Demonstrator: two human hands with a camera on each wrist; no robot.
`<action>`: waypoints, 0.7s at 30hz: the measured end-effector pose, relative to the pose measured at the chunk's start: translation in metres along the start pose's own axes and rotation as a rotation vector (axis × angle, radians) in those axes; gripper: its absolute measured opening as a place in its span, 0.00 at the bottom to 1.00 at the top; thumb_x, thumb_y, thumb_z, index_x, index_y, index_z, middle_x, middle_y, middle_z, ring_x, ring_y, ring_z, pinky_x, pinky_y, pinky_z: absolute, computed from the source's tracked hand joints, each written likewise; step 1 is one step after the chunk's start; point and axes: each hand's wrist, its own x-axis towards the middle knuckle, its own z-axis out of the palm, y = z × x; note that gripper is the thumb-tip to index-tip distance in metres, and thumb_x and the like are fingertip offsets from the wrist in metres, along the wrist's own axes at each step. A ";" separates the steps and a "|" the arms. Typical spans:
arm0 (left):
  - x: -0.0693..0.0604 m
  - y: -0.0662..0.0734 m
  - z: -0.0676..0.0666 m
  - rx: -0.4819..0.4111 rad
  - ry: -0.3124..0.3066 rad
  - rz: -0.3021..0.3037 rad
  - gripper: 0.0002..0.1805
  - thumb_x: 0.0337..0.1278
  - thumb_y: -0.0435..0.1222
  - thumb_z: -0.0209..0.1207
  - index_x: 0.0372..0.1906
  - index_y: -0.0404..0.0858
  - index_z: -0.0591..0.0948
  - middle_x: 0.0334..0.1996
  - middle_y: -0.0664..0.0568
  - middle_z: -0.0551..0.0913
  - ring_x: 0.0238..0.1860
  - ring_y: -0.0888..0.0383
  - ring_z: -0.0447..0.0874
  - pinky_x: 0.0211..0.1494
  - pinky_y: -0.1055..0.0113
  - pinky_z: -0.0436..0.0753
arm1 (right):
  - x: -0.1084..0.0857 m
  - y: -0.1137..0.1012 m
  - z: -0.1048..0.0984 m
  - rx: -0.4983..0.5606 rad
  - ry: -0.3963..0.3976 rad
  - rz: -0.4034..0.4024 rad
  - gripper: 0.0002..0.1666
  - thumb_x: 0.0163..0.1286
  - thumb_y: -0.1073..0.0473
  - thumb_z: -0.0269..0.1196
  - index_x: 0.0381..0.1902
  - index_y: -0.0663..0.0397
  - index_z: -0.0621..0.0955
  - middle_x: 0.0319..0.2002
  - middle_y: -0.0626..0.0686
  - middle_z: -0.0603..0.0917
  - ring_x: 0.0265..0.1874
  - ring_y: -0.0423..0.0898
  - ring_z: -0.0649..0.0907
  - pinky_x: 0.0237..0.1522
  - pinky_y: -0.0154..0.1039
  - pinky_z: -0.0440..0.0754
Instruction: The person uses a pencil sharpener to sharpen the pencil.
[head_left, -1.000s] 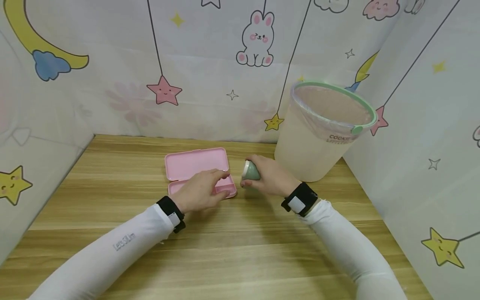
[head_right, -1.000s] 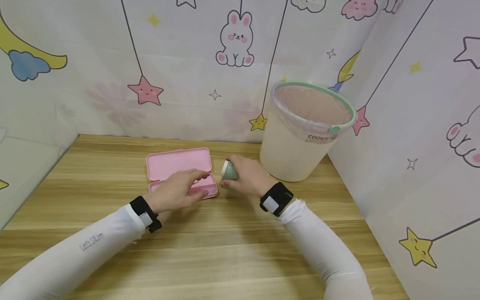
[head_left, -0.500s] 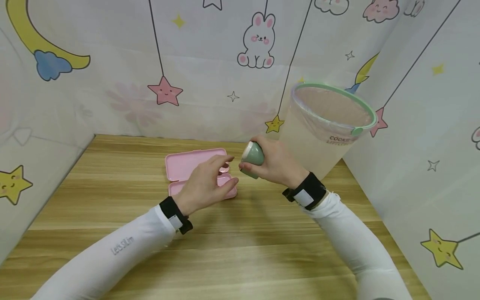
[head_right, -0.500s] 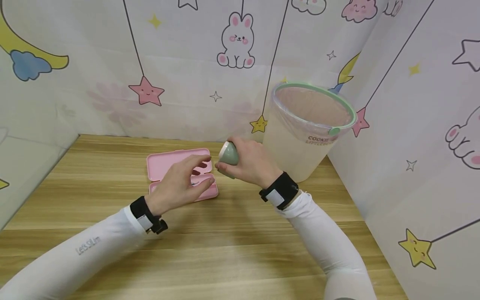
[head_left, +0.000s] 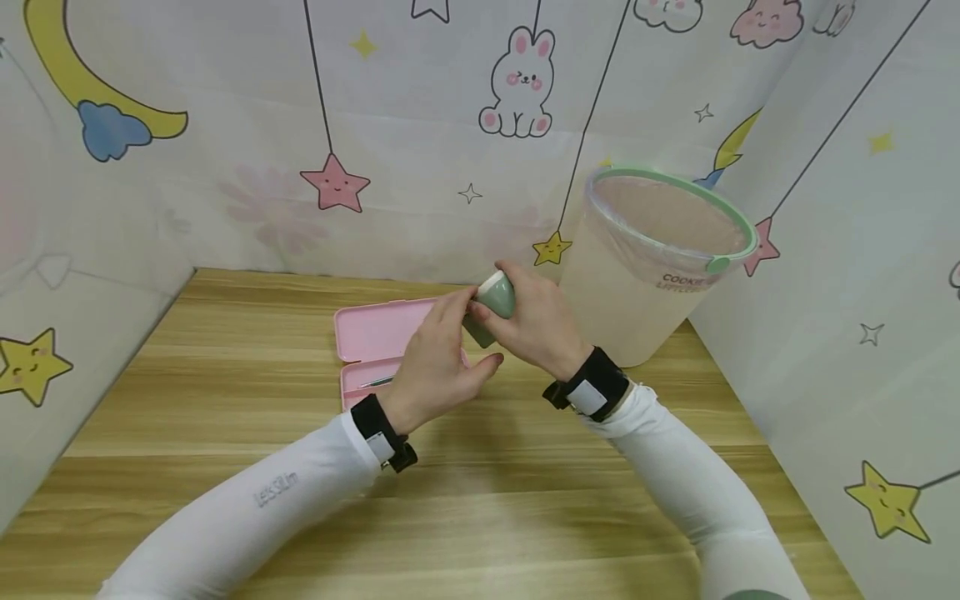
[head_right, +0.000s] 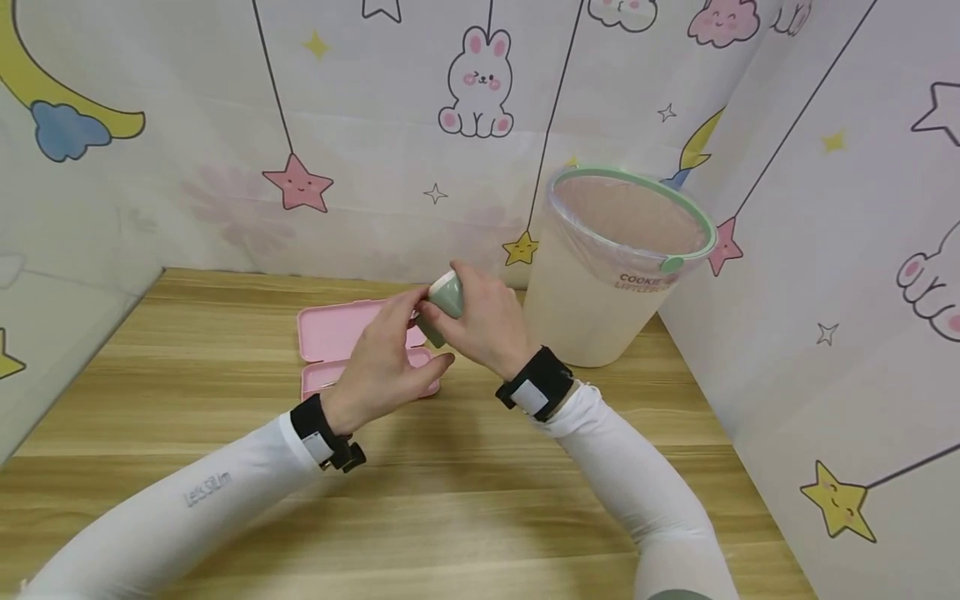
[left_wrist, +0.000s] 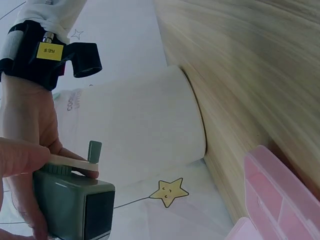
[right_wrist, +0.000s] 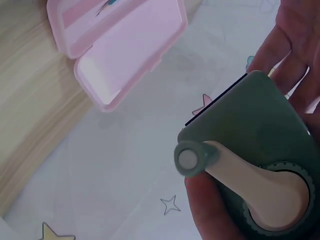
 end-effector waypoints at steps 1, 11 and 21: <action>0.001 0.000 0.001 0.009 -0.006 -0.003 0.52 0.59 0.38 0.80 0.83 0.26 0.66 0.76 0.32 0.77 0.74 0.36 0.81 0.77 0.41 0.83 | 0.000 -0.001 0.001 0.007 -0.004 0.010 0.41 0.78 0.46 0.72 0.74 0.70 0.76 0.50 0.64 0.90 0.38 0.57 0.89 0.35 0.48 0.90; 0.005 -0.005 0.009 0.115 -0.031 0.004 0.60 0.53 0.32 0.82 0.86 0.24 0.60 0.82 0.31 0.72 0.79 0.34 0.79 0.79 0.42 0.82 | -0.002 -0.006 -0.001 0.068 -0.071 0.057 0.49 0.73 0.47 0.67 0.82 0.71 0.69 0.77 0.69 0.78 0.52 0.61 0.89 0.46 0.53 0.93; 0.005 -0.031 0.011 0.060 0.092 0.127 0.53 0.48 0.29 0.82 0.80 0.27 0.69 0.65 0.31 0.88 0.56 0.39 0.95 0.56 0.48 0.94 | -0.003 -0.008 -0.007 0.232 -0.094 0.103 0.44 0.79 0.43 0.70 0.80 0.64 0.74 0.66 0.65 0.86 0.44 0.58 0.92 0.41 0.52 0.93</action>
